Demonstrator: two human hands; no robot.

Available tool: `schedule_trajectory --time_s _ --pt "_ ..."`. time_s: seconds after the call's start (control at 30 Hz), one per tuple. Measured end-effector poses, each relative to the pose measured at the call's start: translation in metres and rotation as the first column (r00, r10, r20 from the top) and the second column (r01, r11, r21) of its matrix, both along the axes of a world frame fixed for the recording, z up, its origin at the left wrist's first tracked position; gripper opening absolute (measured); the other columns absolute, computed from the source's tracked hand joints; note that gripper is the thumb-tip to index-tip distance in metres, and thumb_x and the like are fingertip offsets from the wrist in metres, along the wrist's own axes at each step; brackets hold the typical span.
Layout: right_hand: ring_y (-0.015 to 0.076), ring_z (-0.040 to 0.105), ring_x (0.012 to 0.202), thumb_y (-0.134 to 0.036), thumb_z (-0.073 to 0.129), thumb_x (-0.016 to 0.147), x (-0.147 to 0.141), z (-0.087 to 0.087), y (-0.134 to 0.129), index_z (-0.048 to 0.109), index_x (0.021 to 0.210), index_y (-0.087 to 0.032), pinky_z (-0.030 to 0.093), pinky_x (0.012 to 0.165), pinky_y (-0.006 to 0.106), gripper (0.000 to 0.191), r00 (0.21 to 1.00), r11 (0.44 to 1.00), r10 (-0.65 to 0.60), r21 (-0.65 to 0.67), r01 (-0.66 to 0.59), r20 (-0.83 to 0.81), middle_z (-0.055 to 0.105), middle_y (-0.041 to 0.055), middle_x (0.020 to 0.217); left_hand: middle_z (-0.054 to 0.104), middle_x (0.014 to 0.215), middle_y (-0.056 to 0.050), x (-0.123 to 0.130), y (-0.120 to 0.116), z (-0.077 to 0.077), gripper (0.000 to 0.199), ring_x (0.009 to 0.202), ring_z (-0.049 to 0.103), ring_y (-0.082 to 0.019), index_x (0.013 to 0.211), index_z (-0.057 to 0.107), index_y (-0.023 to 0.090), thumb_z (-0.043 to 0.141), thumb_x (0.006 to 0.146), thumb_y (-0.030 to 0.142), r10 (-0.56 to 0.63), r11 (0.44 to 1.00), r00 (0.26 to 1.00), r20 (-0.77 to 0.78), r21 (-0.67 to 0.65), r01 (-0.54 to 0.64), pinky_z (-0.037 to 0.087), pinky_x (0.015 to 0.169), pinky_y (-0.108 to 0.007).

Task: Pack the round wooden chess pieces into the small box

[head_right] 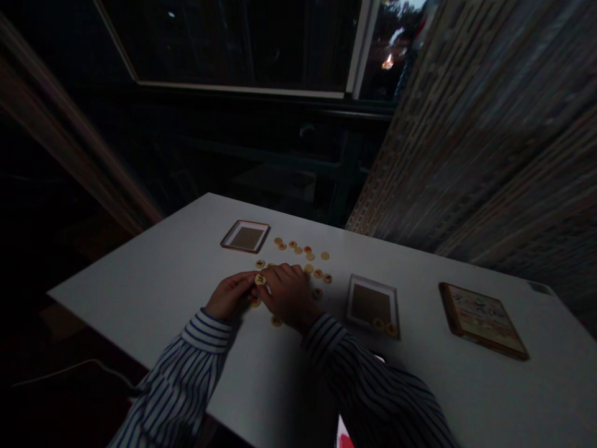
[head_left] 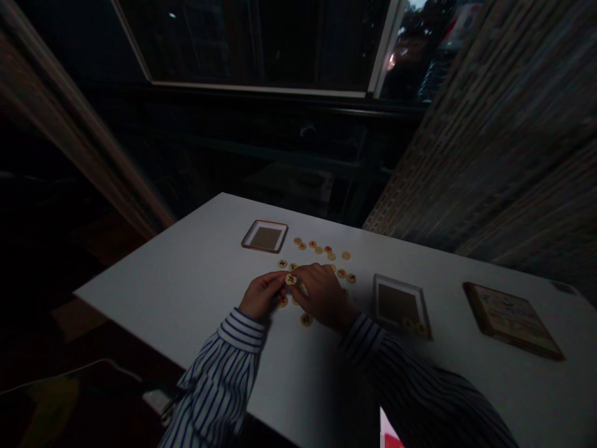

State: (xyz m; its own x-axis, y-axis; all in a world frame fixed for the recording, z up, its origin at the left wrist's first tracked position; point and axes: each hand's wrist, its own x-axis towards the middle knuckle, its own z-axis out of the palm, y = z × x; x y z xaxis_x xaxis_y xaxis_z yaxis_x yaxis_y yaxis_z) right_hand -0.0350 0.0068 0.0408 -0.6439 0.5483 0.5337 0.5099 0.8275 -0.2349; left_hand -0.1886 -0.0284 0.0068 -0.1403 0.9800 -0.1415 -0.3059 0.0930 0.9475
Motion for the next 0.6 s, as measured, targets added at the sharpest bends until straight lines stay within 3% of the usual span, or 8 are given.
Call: schedule_trajectory --time_s 0.23,0.5,0.6 --pt "0.0200 0.051 0.089 -0.026 0.048 0.083 0.007 0.005 -0.004 0.056 0.097 -0.017 0.032 0.077 0.034 0.018 1.000 1.000 0.003 0.006 -0.004 0.010 0.063 0.0066 0.095 0.057 0.052 0.002 0.003 -0.001 -0.002 0.036 0.047 0.049 -0.007 0.090 0.067 0.013 0.070 0.062 0.035 -0.006 1.000 0.999 -0.035 0.013 0.006 0.039 0.048 -0.019" --pt "0.0206 0.051 0.091 -0.031 0.050 0.082 0.024 0.010 -0.009 0.055 0.099 -0.017 0.032 0.077 0.035 0.022 0.999 1.000 -0.028 -0.006 0.028 0.021 0.062 0.0070 0.099 0.063 0.060 0.000 0.015 -0.008 0.011 0.037 0.048 0.052 -0.007 0.089 0.065 0.015 0.074 0.057 0.031 0.101 0.995 0.995 -0.010 -0.001 -0.101 0.041 0.047 -0.019" --pt "0.0203 0.051 0.092 -0.031 0.050 0.082 0.036 0.011 -0.009 0.054 0.102 -0.017 0.033 0.079 0.034 0.024 0.998 0.998 -0.065 -0.014 0.065 0.001 0.062 0.0075 0.100 0.067 0.066 -0.002 0.019 -0.010 0.015 0.037 0.052 0.057 -0.009 0.088 0.066 0.014 0.074 0.057 0.031 0.088 0.996 0.996 -0.022 -0.002 -0.088 0.044 0.049 -0.020"
